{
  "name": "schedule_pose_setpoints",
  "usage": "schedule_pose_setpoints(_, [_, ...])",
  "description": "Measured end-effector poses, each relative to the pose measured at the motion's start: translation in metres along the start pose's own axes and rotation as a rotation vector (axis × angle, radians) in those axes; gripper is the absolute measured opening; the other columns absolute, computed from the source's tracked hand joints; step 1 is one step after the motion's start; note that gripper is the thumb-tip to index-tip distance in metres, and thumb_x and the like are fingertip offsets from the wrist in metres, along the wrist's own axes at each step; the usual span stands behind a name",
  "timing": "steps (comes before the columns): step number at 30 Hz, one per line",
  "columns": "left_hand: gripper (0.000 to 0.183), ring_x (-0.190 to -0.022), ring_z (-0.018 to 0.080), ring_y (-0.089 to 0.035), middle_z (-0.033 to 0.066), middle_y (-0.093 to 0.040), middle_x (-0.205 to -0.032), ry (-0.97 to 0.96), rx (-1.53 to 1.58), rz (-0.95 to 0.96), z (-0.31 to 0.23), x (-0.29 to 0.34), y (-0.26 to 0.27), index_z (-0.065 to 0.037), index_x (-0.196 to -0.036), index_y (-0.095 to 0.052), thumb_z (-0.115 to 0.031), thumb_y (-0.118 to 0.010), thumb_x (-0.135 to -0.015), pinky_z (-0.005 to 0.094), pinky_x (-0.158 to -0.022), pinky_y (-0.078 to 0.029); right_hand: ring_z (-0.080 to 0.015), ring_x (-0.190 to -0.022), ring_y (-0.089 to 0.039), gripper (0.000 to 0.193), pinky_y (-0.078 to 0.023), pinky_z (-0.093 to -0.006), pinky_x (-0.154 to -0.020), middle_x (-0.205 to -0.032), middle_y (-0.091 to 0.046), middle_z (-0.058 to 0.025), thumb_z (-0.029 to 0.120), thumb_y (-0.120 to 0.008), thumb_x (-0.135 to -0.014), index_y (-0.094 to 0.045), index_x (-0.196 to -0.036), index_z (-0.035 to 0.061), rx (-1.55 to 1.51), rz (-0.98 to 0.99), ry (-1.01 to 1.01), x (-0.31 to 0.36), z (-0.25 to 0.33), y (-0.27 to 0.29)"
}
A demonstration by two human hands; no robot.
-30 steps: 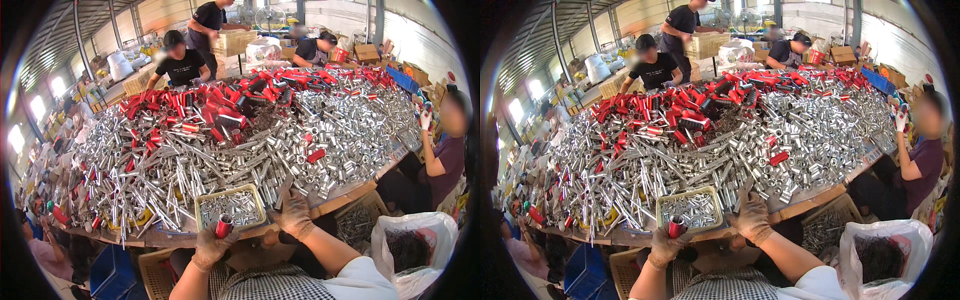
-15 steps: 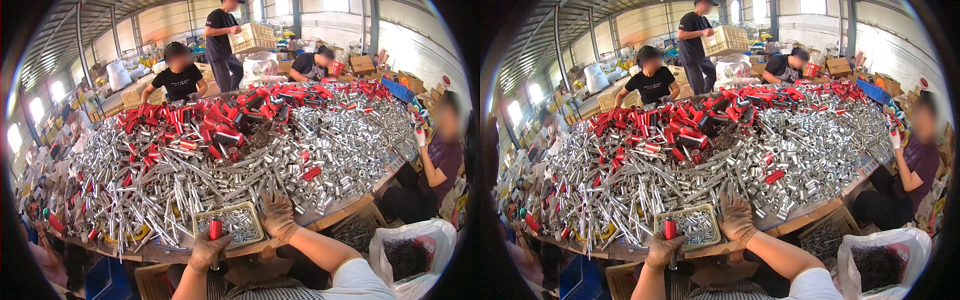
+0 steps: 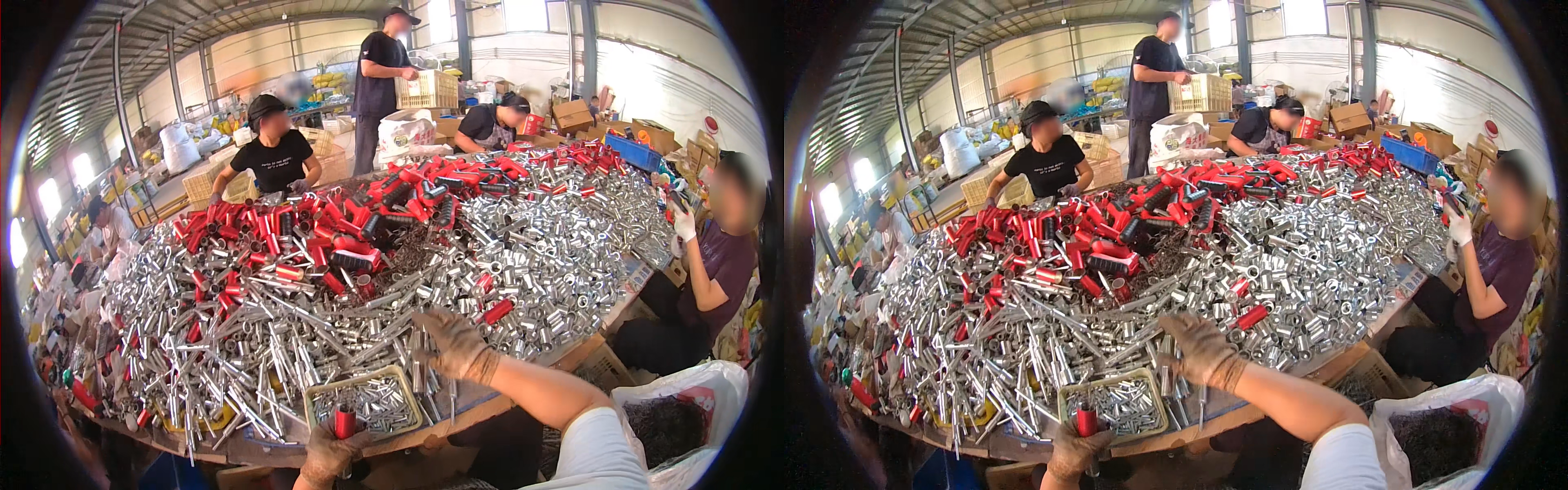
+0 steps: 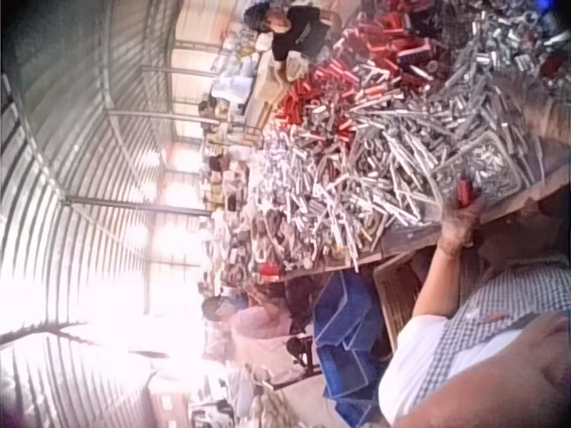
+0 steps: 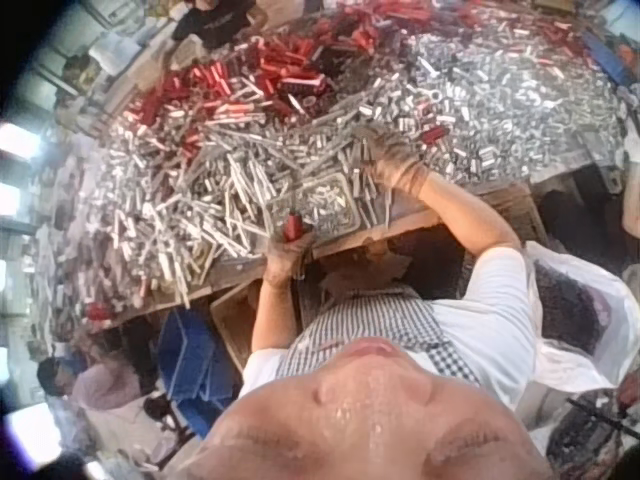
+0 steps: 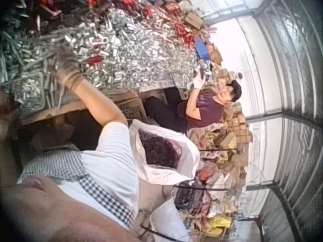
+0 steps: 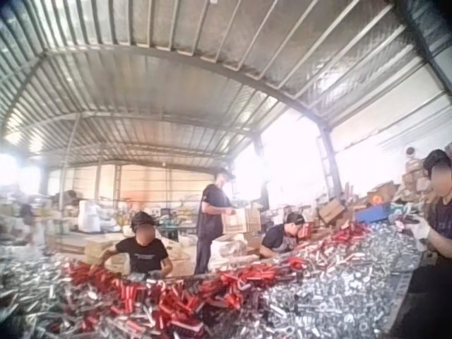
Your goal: The worker is assembling metal shafts into red plastic handles at a factory workstation, placing completed pieces into a bin.
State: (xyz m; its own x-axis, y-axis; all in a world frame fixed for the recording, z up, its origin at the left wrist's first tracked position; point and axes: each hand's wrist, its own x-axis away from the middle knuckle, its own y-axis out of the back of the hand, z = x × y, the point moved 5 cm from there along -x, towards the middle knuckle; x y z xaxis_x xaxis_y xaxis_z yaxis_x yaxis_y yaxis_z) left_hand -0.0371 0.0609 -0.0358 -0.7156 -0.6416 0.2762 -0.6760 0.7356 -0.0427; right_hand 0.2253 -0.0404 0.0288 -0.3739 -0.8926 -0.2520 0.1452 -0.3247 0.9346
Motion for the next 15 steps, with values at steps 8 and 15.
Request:
schedule_pose_setpoints(8, [0.011,-0.053,0.0061,-0.041,-0.0050,-0.047,-0.070,-0.141,0.088,0.236,-0.025,0.003,-0.012,-0.008,-0.093,-0.056,-0.006,-0.065,-0.087,0.0221,-0.046,-0.032,-0.0380,-0.126,-0.045,0.086,-0.037,-0.0471,-0.104,-0.137,-0.043,-0.0251,0.056,-0.065,-0.078,-0.036,-0.142,0.0066,0.186,-0.264,-0.305,-0.156,-0.109,0.069])
schedule_pose_setpoints(15, [0.012,-0.051,0.0087,-0.046,-0.0007,-0.052,-0.066,0.062,0.165,0.184,-0.019,0.007,-0.006,-0.005,-0.092,-0.059,-0.005,-0.069,-0.085,0.0232,-0.045,-0.035,-0.0415,-0.129,-0.041,0.090,-0.037,-0.0562,-0.100,-0.149,-0.033,-0.0203,0.063,-0.064,-0.076,-0.033,-0.147,0.0168,0.325,-0.287,-0.643,-0.261,-0.168,0.053])
